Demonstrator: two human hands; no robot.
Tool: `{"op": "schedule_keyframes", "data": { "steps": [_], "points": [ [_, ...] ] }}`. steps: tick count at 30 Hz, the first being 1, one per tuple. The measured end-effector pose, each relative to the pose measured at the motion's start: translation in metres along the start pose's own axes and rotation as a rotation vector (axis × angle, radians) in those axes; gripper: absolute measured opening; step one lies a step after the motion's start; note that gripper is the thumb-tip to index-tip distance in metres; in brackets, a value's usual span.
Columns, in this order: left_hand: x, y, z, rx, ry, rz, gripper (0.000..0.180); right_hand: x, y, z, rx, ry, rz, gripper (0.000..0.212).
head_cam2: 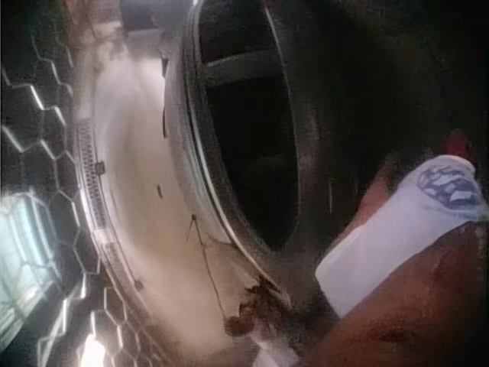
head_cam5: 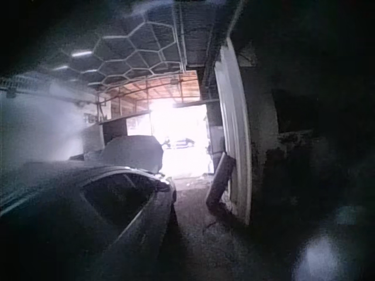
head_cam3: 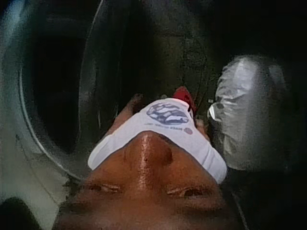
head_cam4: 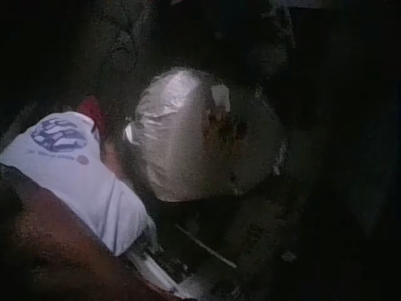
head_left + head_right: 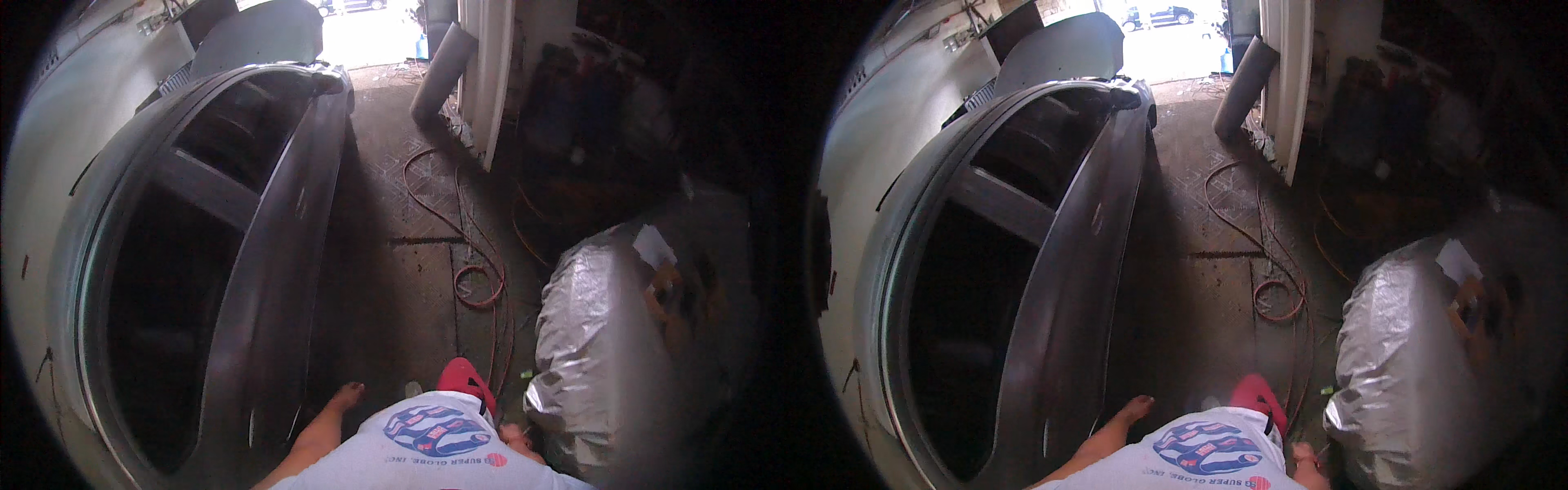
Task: The person walks through a garage, retrieves sandpaper, and sands a white car bumper. They handle sandpaper sheets, dip one in water, and rub the surface of the bumper with the sandpaper.
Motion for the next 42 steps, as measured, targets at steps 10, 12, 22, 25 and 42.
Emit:
{"op": "schedule_keyframes", "data": {
  "steps": [10, 12, 22, 25, 42],
  "points": [
    [-0.156, 0.165, -0.23, -0.145, 0.049, -0.013, 0.057, -0.278, -0.098, -0.189, 0.386, -0.196, -0.466, 0.046],
    [-0.152, 0.227, -0.248, -0.128, -0.156, -0.093, 0.057, -0.381, -0.109, -0.286, 0.348, 0.092, -0.645, 0.047],
    [-0.3, 0.378, -0.462, -0.159, 0.013, 0.244, 0.047, -0.967, -0.566, -0.486, -0.508, 0.473, -0.928, 0.046],
    [-0.348, 0.436, -0.511, -0.148, -0.059, 0.185, 0.048, -1.024, -0.621, -0.548, -0.506, 0.48, -0.827, 0.041],
    [-0.766, 0.719, -0.943, -0.112, 0.129, 0.219, 0.04, -0.991, -0.506, -0.783, 0.205, -0.09, -0.224, 0.036]
  ]
}}
Point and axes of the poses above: each hand's wrist, its own z-axis away from the middle knuckle, its own x-axis out of the palm, y = z × x, the point moved 5 cm from there along -z, towards the middle knuckle, and after that the axes turned 14 degrees about -z, right-handed, at the moved point
